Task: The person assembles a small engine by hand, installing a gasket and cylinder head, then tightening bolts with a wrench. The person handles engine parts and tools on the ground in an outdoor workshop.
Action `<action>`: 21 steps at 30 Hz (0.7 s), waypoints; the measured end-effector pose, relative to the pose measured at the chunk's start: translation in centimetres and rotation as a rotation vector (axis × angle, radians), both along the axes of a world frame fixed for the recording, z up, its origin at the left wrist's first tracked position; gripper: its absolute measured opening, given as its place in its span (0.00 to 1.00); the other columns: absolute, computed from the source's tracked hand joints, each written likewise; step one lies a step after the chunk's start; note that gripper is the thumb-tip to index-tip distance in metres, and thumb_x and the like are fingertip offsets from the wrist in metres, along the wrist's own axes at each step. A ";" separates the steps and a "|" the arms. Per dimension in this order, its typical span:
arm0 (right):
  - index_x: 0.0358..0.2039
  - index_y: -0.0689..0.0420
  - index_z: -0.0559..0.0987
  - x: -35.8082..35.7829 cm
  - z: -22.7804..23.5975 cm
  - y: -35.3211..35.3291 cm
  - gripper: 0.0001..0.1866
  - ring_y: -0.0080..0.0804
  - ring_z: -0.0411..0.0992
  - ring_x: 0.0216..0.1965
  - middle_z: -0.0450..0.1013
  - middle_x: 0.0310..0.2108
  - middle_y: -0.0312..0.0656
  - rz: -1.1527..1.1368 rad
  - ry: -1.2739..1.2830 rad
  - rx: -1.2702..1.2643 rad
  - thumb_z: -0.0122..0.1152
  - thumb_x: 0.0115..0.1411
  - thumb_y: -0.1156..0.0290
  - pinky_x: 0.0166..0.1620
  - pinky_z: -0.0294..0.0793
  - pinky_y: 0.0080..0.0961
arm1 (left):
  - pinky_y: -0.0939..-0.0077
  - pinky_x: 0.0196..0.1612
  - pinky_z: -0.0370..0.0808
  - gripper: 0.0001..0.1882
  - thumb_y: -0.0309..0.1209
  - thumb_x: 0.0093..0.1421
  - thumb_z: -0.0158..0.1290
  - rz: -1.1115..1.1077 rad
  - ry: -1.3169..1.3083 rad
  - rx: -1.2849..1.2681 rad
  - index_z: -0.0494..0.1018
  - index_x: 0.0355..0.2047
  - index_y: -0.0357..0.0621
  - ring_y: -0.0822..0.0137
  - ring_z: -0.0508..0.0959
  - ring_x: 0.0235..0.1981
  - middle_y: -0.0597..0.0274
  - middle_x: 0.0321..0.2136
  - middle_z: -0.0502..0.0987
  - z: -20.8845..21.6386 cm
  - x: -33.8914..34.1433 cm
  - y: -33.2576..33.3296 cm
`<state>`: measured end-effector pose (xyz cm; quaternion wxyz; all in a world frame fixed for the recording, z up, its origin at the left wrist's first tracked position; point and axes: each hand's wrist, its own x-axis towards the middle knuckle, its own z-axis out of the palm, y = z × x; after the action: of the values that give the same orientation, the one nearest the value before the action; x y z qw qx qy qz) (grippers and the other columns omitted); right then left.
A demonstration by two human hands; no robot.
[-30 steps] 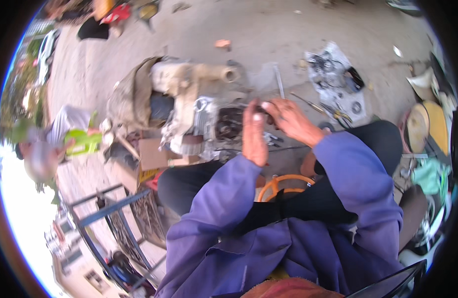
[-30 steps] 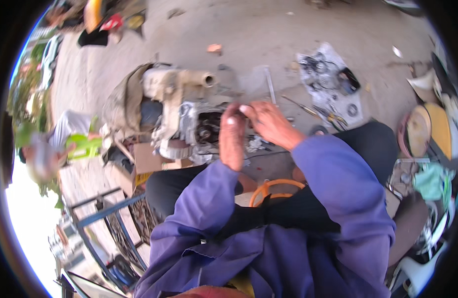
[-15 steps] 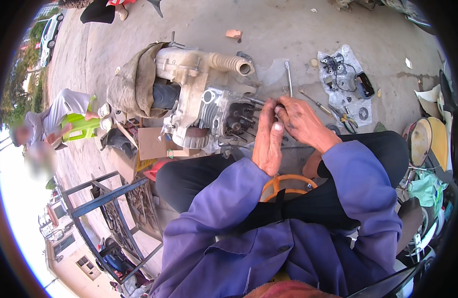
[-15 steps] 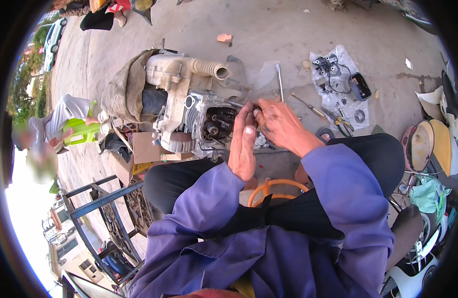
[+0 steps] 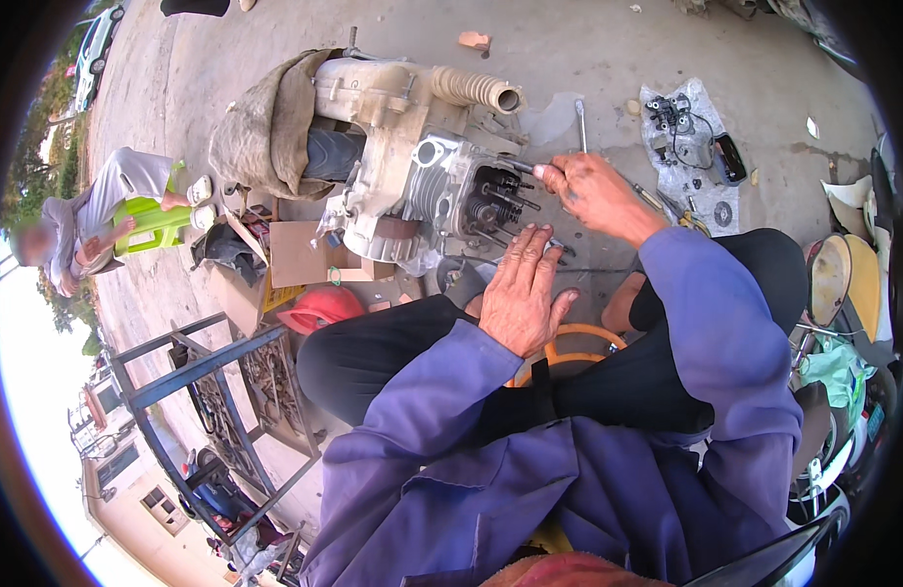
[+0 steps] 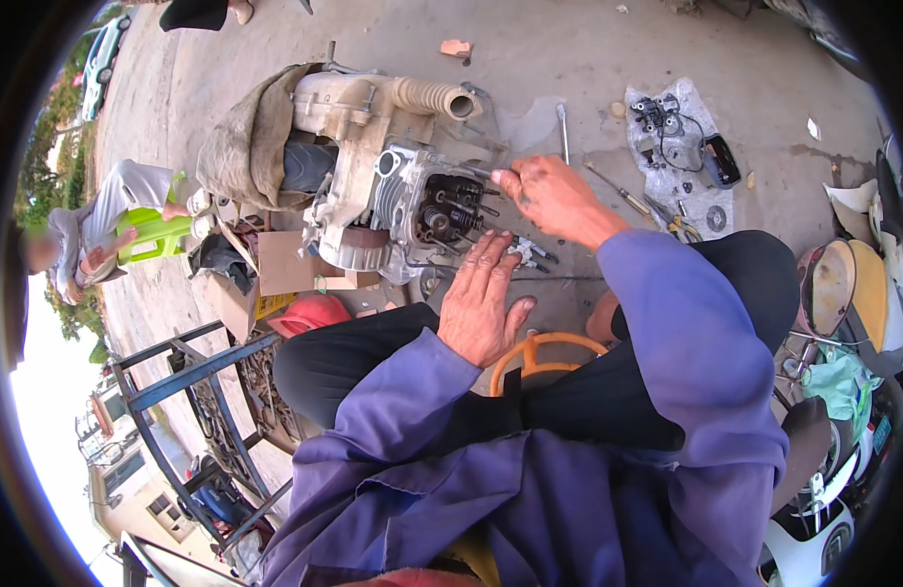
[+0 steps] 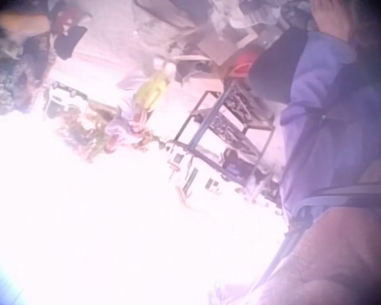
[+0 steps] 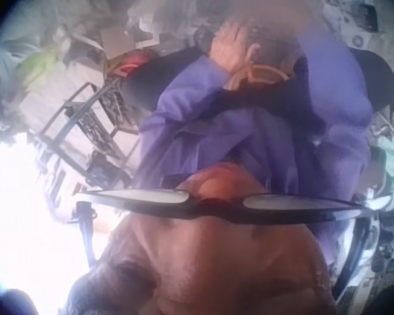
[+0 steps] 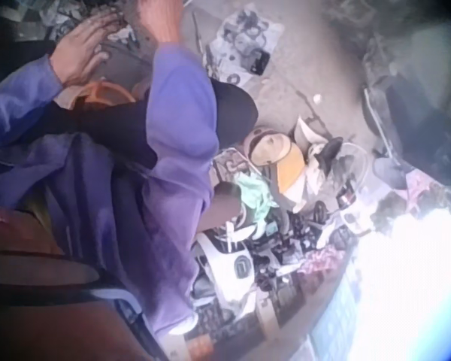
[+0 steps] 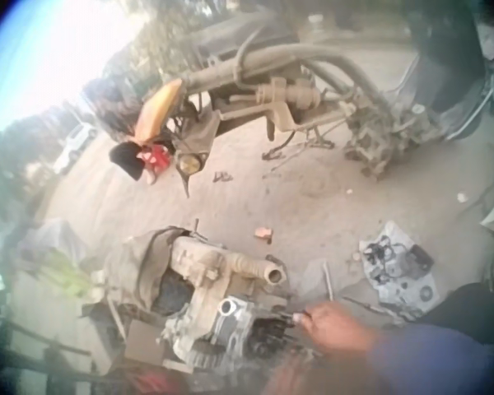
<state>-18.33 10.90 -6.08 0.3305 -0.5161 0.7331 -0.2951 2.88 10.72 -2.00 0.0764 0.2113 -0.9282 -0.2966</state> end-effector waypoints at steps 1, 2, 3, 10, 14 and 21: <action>0.27 0.64 0.75 -0.5 -1.3 0.1 0.25 0.58 0.73 0.25 0.74 0.21 0.53 -0.006 -0.085 -0.044 0.50 0.71 0.53 0.32 0.71 0.47 | 0.53 0.68 0.61 0.29 0.33 0.55 0.61 -0.011 -0.004 -0.030 0.68 0.54 0.32 0.43 0.63 0.66 0.43 0.62 0.65 -0.1 0.0 0.0; 0.26 0.64 0.75 -0.5 -1.7 0.0 0.26 0.57 0.72 0.24 0.74 0.21 0.52 -0.010 -0.170 -0.088 0.50 0.71 0.53 0.32 0.71 0.46 | 0.53 0.68 0.61 0.29 0.34 0.55 0.61 -0.019 -0.002 -0.050 0.68 0.54 0.32 0.43 0.63 0.66 0.44 0.62 0.65 -0.3 0.1 0.0; 0.26 0.65 0.76 -0.4 -2.0 0.3 0.26 0.58 0.73 0.26 0.74 0.22 0.55 -0.021 -0.215 -0.075 0.50 0.71 0.53 0.32 0.71 0.47 | 0.53 0.68 0.61 0.29 0.34 0.54 0.62 -0.029 0.002 -0.070 0.69 0.53 0.32 0.44 0.63 0.66 0.44 0.62 0.65 -0.5 0.2 0.0; 0.30 0.64 0.78 0.1 4.1 1.0 0.21 0.62 0.73 0.29 0.74 0.25 0.58 -0.059 0.059 -0.045 0.53 0.69 0.57 0.33 0.71 0.49 | 0.54 0.67 0.64 0.28 0.34 0.53 0.62 -0.063 0.001 -0.113 0.70 0.52 0.32 0.43 0.65 0.65 0.42 0.60 0.68 -0.6 0.9 -0.6; 0.34 0.61 0.76 1.0 5.4 0.9 0.16 0.62 0.73 0.28 0.74 0.23 0.56 -0.073 0.106 -0.099 0.55 0.68 0.59 0.32 0.70 0.51 | 0.54 0.66 0.64 0.28 0.35 0.53 0.63 -0.048 -0.005 -0.142 0.71 0.51 0.32 0.44 0.65 0.65 0.42 0.60 0.68 -0.8 0.5 -0.2; 0.33 0.59 0.74 2.0 5.4 -0.3 0.13 0.56 0.75 0.30 0.74 0.25 0.51 0.027 0.354 -0.220 0.58 0.66 0.62 0.32 0.72 0.47 | 0.54 0.65 0.66 0.27 0.37 0.55 0.63 -0.037 -0.013 -0.140 0.72 0.50 0.33 0.44 0.66 0.65 0.42 0.59 0.69 -0.6 0.5 -0.2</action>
<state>-16.32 10.58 -0.65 0.1422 -0.6024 0.7361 -0.2739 3.33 10.51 -2.64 0.0795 0.1903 -0.9509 -0.2309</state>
